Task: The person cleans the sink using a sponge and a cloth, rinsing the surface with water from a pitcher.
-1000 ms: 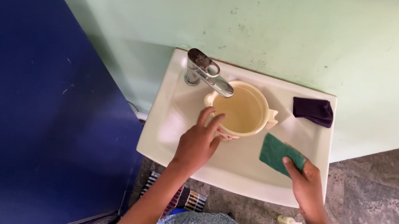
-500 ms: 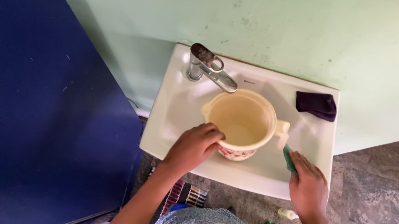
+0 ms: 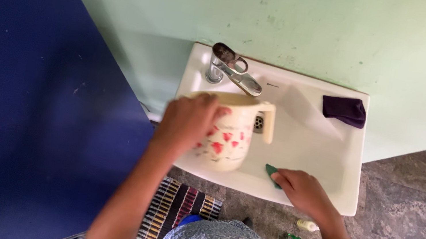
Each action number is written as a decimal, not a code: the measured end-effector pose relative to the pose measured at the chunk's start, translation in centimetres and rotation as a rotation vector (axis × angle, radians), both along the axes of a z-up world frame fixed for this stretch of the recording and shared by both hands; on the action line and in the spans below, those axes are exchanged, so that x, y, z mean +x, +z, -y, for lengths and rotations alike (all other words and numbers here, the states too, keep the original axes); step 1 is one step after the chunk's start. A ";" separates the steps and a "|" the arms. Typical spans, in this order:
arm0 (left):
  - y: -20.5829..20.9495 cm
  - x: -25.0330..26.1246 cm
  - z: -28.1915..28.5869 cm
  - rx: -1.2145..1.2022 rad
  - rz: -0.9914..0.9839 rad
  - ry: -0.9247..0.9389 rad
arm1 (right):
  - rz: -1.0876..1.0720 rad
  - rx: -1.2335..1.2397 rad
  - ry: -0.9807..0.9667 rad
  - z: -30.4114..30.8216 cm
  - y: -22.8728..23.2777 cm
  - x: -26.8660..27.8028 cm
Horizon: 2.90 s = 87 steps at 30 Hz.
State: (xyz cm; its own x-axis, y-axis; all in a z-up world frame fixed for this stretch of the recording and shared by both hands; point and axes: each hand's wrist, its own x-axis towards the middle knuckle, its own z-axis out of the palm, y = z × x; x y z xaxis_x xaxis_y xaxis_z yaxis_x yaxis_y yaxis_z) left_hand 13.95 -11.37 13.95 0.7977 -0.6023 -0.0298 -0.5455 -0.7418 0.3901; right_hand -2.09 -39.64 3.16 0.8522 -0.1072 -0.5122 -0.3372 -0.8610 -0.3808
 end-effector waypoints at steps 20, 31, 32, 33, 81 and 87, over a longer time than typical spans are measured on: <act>-2.8 -10.0 -18.4 -0.472 0.522 0.573 | 0.265 0.458 -0.101 -10.7 -4.9 8.1; -4.6 -10.1 -18.3 -0.721 0.413 0.563 | 1.045 -0.459 0.188 -12.4 2.7 15.0; -4.5 -10.1 -18.3 -0.716 0.415 0.549 | 1.057 -0.605 0.239 -13.0 2.4 15.7; -4.4 -9.9 -18.4 -0.710 0.416 0.536 | 1.050 -0.676 0.245 -13.2 2.1 16.6; -4.6 -7.7 -14.0 -0.629 0.324 0.244 | 0.836 -0.465 0.288 -9.1 3.0 19.5; -3.8 -7.2 -14.3 -0.447 0.281 0.179 | 0.557 -0.072 0.121 -6.5 2.2 23.6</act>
State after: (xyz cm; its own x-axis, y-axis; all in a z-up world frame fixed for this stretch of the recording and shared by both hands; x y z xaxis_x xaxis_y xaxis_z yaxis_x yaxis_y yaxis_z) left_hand 6.77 2.94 10.11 0.8289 -0.3621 0.4264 -0.5550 -0.6282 0.5453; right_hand 21.46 -33.17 5.41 0.9997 -0.0104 0.0226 -0.0002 -0.9114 -0.4115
